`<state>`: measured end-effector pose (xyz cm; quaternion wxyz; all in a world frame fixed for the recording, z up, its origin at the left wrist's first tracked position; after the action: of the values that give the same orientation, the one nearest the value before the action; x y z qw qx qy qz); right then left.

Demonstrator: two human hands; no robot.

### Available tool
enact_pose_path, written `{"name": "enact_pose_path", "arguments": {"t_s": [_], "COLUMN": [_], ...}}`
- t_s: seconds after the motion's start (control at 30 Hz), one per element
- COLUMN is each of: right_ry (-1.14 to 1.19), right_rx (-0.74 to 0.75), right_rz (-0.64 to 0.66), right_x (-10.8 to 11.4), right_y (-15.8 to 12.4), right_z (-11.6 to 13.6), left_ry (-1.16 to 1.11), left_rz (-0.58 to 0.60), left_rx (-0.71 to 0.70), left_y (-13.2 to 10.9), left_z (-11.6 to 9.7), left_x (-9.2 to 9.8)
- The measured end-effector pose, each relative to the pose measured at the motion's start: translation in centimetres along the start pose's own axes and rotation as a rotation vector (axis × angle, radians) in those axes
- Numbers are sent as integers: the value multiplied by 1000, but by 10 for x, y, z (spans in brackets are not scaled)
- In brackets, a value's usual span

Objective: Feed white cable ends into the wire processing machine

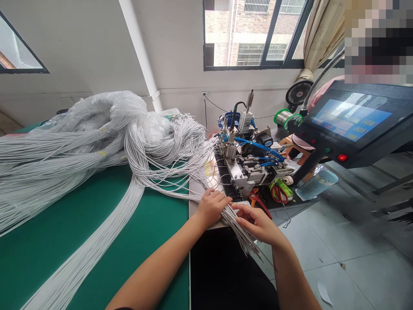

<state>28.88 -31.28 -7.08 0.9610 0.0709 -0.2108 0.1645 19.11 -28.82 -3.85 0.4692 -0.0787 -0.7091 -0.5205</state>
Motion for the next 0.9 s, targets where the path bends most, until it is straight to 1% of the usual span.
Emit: {"name": "enact_pose_path", "arguments": {"t_s": [0.17, 0.33, 0.43, 0.6, 0.73, 0.8, 0.9], "right_ry": [-47, -110, -144, -176, -224, -206, -58], "right_rx": [21, 44, 62, 80, 84, 91, 61], "right_rz": [-5, 16, 17, 17, -17, -19, 35], "right_x": [1, -2, -4, -9, -11, -14, -23], "right_y": [0, 1, 0, -6, -9, -10, -11], "right_z": [7, 15, 21, 31, 34, 34, 28], "left_ry": [25, 27, 22, -32, -51, -38, -30], "left_rz": [-21, -21, -32, 17, -8, -8, 35], "left_rx": [37, 70, 69, 34, 42, 51, 58], "left_y": [1, -1, -2, -3, -4, -5, -8], "left_z": [1, 3, 5, 4, 5, 6, 7], "left_x": [3, 1, 0, -7, -6, -7, -14]}}
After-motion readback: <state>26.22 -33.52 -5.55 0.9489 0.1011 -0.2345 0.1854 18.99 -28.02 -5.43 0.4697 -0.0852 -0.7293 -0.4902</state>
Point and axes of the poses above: each hand's wrist, its own y-axis towards the middle knuckle, its own x-axis out of the back of the hand, z = x × y, the point moved 10 cm from there along y, towards the middle knuckle, and after that the axes turned 3 degrees about -z, right-handed, at the moved point
